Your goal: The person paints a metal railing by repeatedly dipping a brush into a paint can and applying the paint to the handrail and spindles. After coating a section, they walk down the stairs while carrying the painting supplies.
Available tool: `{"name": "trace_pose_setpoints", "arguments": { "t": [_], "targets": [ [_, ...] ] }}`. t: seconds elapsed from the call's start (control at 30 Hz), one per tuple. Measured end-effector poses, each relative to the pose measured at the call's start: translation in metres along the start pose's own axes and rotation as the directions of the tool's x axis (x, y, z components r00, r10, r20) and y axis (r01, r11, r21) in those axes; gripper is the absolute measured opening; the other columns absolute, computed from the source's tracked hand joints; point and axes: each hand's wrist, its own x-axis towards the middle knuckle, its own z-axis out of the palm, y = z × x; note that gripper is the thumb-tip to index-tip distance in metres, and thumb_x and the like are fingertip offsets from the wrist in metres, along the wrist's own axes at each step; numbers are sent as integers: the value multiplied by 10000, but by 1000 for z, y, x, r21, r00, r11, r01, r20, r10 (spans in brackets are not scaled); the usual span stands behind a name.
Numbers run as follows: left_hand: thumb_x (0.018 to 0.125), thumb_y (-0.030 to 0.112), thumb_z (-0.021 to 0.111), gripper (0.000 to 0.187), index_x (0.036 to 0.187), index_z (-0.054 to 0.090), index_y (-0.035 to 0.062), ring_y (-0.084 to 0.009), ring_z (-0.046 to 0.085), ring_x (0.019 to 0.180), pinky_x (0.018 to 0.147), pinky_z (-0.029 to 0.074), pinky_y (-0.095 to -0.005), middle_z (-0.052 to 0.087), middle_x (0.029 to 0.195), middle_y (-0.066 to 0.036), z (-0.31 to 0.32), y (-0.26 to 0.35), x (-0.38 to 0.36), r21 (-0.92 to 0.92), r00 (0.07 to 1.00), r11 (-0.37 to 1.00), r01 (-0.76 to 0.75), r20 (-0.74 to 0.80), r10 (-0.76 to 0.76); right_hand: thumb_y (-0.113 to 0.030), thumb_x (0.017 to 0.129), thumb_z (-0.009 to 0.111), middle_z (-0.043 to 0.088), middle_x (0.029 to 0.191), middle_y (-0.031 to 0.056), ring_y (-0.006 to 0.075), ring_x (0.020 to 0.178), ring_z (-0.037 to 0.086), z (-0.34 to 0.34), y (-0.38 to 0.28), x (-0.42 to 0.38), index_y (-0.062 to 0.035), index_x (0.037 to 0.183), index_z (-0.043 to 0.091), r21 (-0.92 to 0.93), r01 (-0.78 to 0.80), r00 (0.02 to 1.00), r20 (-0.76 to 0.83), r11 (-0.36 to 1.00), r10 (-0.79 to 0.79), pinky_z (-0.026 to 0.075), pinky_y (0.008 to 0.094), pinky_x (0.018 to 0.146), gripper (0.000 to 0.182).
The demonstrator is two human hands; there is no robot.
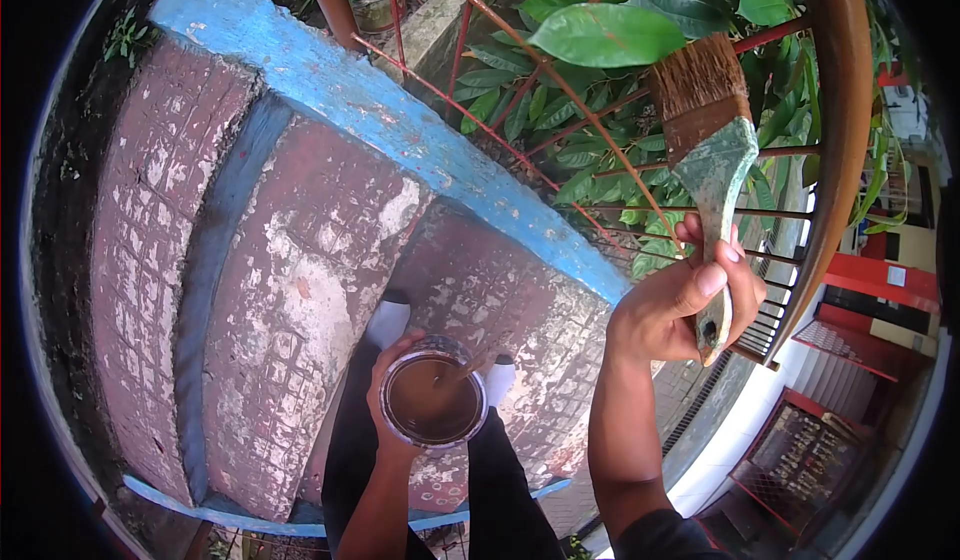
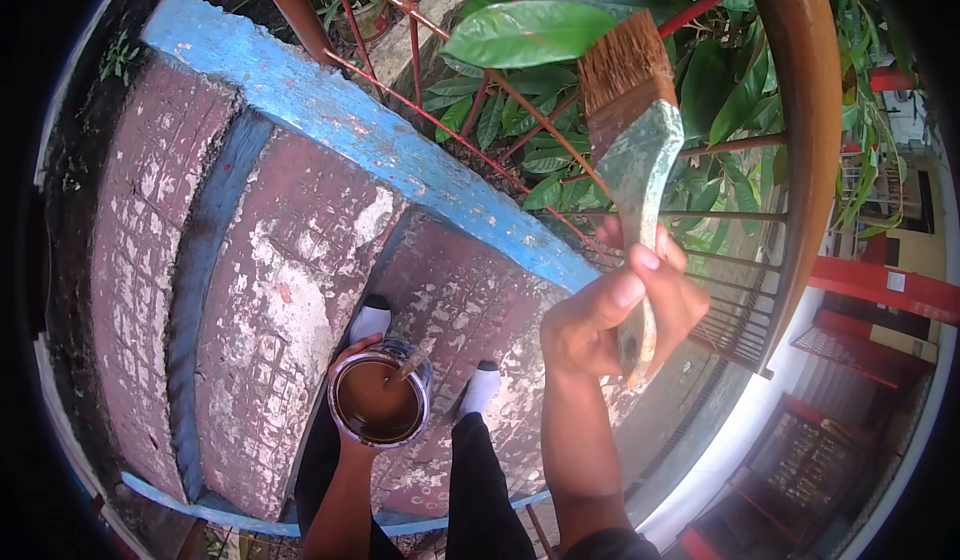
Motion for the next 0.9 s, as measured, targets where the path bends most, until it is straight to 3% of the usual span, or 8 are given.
{"name": "trace_pose_setpoints", "arguments": {
  "t": [0.3,0.5,0.53,0.57,0.63,0.7,0.83,0.9],
  "targets": [
    [754,94,979,850,1484,552,4,-259,659,1319,1149,526,-401,638,1483,-180,4,0,1,-11,999,999,38,-22,-38,-128,1150,553,564,1154,164,290,905,726,-18,0,7,52,1235,573,-283,-24,998,-61,959,7,682,402,794,200],
    [731,95,984,896,1500,533,7,-251,655,1317,1146,519,-395,632,1489,-177,7,8,4,-42,997,996,76,-5,-76,-102,1148,541,548,1175,162,286,981,705,5,-11,20,48,1229,565,-137,-25,996,-87,990,13,677,416,845,172],
    [731,95,984,896,1500,533,7,-251,655,1317,1146,519,-395,632,1489,-177,7,6,4,-44,997,996,76,2,-76,-80,1120,562,528,1132,182,329,875,743,14,-15,24,58,1243,579,-79,37,996,-74,996,-43,654,375,731,186],
    [729,95,983,903,1504,529,7,-248,656,1314,1145,519,-393,628,1496,-176,6,3,3,-14,997,997,73,11,-73,-93,1120,567,528,1135,188,326,880,747,17,-24,22,64,1231,587,-156,18,999,-42,988,-25,657,388,742,194],
    [727,96,981,910,1509,525,7,-245,657,1310,1145,518,-391,623,1503,-175,7,0,3,15,998,998,63,27,-64,-122,1120,584,534,1109,186,327,883,751,31,-38,24,61,1214,611,-54,-34,996,-83,998,30,645,397,753,208],
    [732,99,975,902,1509,526,8,-241,659,1305,1145,516,-387,617,1512,-174,8,0,3,-39,990,989,140,11,-139,-137,1092,634,647,1018,193,314,842,743,23,-42,30,10,1218,666,40,14,996,90,999,-18,615,387,730,196],
    [739,103,971,890,1506,529,10,-236,661,1299,1142,513,-381,616,1516,-169,8,-3,2,-9,993,993,120,21,-120,-134,1077,642,757,871,192,295,793,724,21,-36,36,-31,1185,694,5,77,993,86,997,-77,595,383,744,159],
    [743,101,968,876,1500,536,9,-229,668,1288,1131,518,-377,628,1503,-163,10,-6,2,-102,984,979,176,19,-175,-147,1089,658,691,950,174,309,869,737,15,-18,41,-6,1210,660,-100,86,996,22,991,-85,593,369,745,185]
  ]
}}
